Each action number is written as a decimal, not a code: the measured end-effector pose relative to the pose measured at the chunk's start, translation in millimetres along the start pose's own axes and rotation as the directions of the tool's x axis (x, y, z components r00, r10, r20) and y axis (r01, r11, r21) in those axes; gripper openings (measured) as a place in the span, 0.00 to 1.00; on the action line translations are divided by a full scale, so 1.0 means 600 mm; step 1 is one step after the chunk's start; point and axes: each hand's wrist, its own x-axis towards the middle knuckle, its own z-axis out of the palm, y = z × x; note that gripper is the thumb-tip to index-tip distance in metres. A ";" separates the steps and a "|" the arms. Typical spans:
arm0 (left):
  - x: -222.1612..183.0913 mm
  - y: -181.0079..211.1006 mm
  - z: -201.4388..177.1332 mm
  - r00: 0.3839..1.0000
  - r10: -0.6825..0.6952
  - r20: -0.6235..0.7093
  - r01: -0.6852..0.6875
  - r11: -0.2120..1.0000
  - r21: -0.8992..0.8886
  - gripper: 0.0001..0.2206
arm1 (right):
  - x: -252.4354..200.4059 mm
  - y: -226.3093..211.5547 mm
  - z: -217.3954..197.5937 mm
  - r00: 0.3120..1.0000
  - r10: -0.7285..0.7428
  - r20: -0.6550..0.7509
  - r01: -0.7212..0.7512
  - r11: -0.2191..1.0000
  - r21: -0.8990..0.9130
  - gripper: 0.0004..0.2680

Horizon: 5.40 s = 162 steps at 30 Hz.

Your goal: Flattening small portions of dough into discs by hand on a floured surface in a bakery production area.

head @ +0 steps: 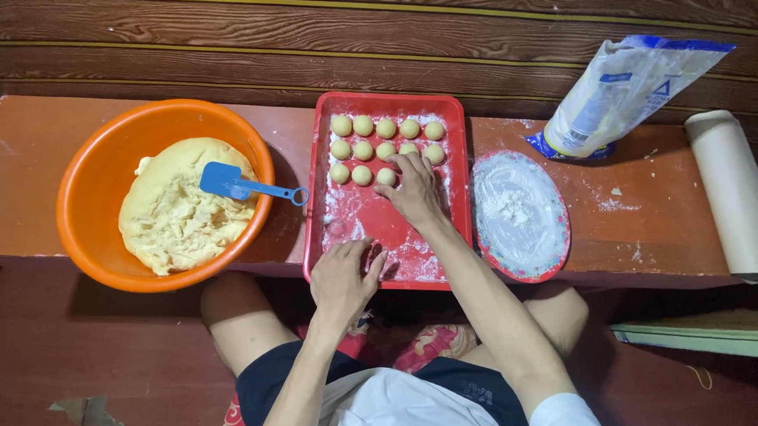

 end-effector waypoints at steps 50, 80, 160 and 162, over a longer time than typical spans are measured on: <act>0.002 0.002 0.018 0.997 0.004 -0.074 0.004 0.995 0.103 0.15 | 0.023 -0.062 0.010 0.986 0.036 0.166 0.005 0.971 -0.241 0.20; 0.002 0.004 0.015 0.994 0.027 -0.109 -0.014 0.993 0.121 0.15 | 0.022 -0.039 0.039 0.982 -0.041 0.186 0.086 0.967 -0.240 0.15; 0.092 -0.356 -0.216 0.976 -0.170 0.135 0.092 0.888 0.450 0.30 | -0.012 -0.391 0.011 0.795 -0.399 0.457 0.572 0.743 -0.347 0.16; 0.094 -0.353 -0.215 0.980 -0.154 0.123 0.090 0.904 0.417 0.27 | -0.005 -0.375 0.021 0.793 -0.291 0.535 0.489 0.827 -0.276 0.18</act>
